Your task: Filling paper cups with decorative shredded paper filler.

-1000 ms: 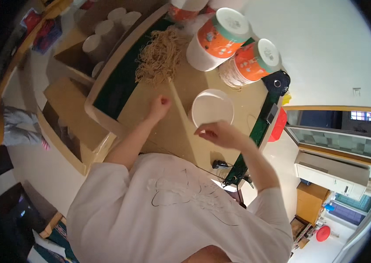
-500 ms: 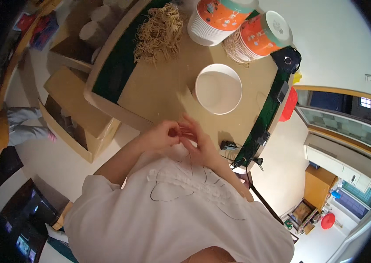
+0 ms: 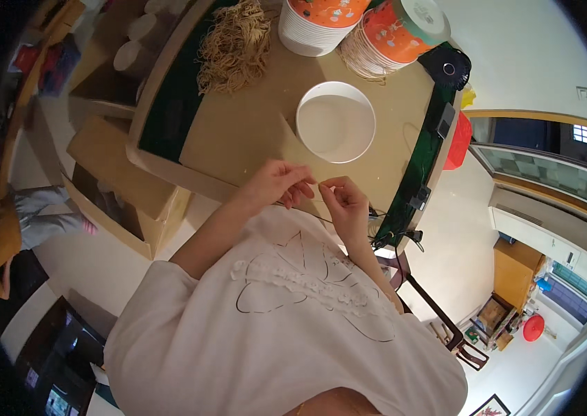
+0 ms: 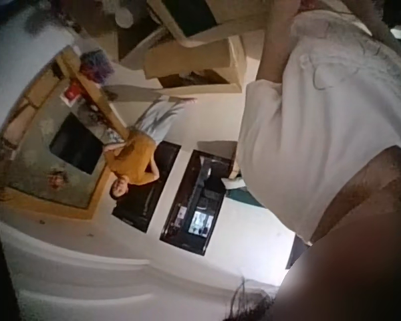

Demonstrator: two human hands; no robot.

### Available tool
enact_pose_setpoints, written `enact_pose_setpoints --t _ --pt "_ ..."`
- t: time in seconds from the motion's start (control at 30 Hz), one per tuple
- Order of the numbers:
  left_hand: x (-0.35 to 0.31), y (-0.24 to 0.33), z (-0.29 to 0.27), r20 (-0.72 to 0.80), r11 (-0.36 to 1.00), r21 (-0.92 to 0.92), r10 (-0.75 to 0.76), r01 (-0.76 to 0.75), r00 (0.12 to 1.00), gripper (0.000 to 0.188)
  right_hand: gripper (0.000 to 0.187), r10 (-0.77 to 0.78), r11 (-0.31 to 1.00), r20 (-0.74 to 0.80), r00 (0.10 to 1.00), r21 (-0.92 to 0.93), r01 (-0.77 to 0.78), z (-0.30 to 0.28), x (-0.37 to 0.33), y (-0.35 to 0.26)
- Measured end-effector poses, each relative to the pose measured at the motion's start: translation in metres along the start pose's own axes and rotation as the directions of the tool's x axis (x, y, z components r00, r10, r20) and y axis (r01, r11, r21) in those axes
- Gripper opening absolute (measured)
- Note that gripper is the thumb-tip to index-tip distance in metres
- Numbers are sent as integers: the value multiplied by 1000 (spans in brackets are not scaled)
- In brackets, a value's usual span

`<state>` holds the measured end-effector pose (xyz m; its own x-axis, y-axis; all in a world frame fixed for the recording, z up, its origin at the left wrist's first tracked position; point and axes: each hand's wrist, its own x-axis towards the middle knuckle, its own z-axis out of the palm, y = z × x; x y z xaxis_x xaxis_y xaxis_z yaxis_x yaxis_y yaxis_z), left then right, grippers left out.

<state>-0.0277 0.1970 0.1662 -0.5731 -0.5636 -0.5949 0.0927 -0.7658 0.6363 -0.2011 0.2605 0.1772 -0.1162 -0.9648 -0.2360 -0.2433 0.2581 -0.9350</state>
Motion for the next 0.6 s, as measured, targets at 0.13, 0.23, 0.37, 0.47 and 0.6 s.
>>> enact_pose_setpoints --t 0.13,0.23,0.37,0.47,0.6 --pt "1 -1 9 -14 979 194 65 -61 998 27 4 58 998 -21 998 -25 -59 -4 1 -2" --pt "0 8 16 -92 975 220 47 -25 995 31 4 -3 991 -30 1000 -131 -1 -5 2 5" --pt "11 -5 14 -92 911 399 151 -102 984 33 5 -37 999 -35 999 -35 36 1 3 12" --pt "19 -13 11 -56 884 426 237 -191 970 29 4 -62 998 -59 996 -4 62 3 4 9" --pt "23 -19 10 -12 952 261 169 -160 985 24 5 -7 1000 -64 998 -6 7 0 7 13"
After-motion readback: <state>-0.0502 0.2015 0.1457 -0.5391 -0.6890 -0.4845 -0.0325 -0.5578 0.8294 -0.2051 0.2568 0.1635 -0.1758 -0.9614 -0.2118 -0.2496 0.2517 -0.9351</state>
